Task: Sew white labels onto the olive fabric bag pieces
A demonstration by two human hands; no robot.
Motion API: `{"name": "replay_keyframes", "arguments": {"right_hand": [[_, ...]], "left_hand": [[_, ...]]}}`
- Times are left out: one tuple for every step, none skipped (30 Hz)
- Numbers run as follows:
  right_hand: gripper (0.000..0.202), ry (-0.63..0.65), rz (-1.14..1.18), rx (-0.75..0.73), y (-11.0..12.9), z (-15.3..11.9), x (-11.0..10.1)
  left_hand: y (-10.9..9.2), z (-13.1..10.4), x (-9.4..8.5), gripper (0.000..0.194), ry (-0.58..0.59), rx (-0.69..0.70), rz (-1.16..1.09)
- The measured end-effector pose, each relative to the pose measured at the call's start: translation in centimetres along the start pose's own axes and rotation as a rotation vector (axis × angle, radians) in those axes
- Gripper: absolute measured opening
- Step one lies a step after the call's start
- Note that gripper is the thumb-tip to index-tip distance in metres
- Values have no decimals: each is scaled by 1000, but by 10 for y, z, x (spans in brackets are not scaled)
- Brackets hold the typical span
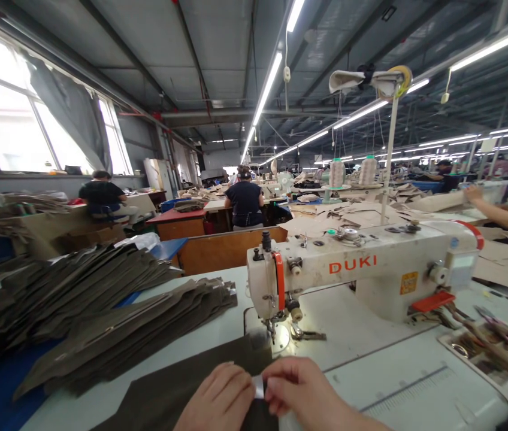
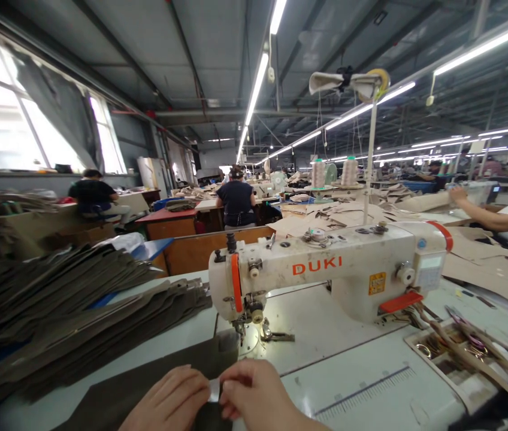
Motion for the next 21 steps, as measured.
{"name": "replay_keyframes", "arguments": {"right_hand": [[32, -75, -177, -189, 4, -1, -8], [28, -109, -352, -414, 8, -4, -12], [25, -106, -514, -646, 9, -10, -11], [22, -80, -654, -856, 6, -16, -9], [20, -46, -774, -1031, -1, -21, -5], [19, -35, -873, -1167, -9, -25, -1], [18, -42, -952, -1258, -17, -26, 2], [18, -54, -1015, -1308, -24, -26, 4], [18, -66, -1061, -1321, -29, -25, 6], [18, -66, -1092, -1315, -31, -23, 7], [18, -57, -1109, -1306, -30, -21, 9], [19, -46, -1118, -1297, -28, -20, 9], [20, -27, -1124, -1288, -24, -18, 10], [22, -11, -1126, -1286, -20, -18, 10], [26, 0, -1125, -1287, -17, -17, 9], [32, 10, -1123, -1291, -14, -17, 8], [37, 11, -1117, -1299, -12, -17, 8], [41, 4, -1106, -1309, -11, -17, 7], [44, -13, -1090, -1322, -10, -18, 6], [44, -40, -1068, -1337, -9, -18, 5], [44, -70, -1042, -1354, -8, -19, 4]], "left_hand": [[3, -3, 6, 31, 3, -65, -26], [6, -5, 12, 32, 10, -127, -61], [7, -9, 18, 32, 28, -183, -102], [8, -12, 23, 32, 51, -232, -145], [9, -14, 27, 31, 73, -275, -186], [11, -17, 31, 30, 90, -309, -221], [12, -19, 33, 29, 102, -331, -244], [14, -20, 34, 29, 110, -342, -257], [16, -20, 34, 28, 110, -341, -262], [18, -19, 34, 28, 101, -332, -259], [20, -17, 33, 28, 82, -321, -247], [22, -15, 31, 28, 54, -306, -226], [24, -12, 29, 28, 21, -290, -202], [25, -9, 28, 28, -7, -273, -179], [25, -5, 27, 29, -29, -255, -157], [24, -2, 28, 31, -36, -229, -139], [22, 0, 29, 33, -26, -197, -126], [20, 2, 32, 34, -8, -165, -118], [17, 3, 35, 35, 21, -145, -119], [15, 4, 40, 35, 61, -137, -126], [14, 3, 44, 34, 104, -140, -138]]}}
Point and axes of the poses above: each hand's wrist, its own z-axis towards the middle knuckle, its own x-axis out of the palm, y = z × x, the point moved 5 cm from there along z, towards the middle knuckle, and after that the axes turned 9 degrees about -y, right-handed, at the moved point
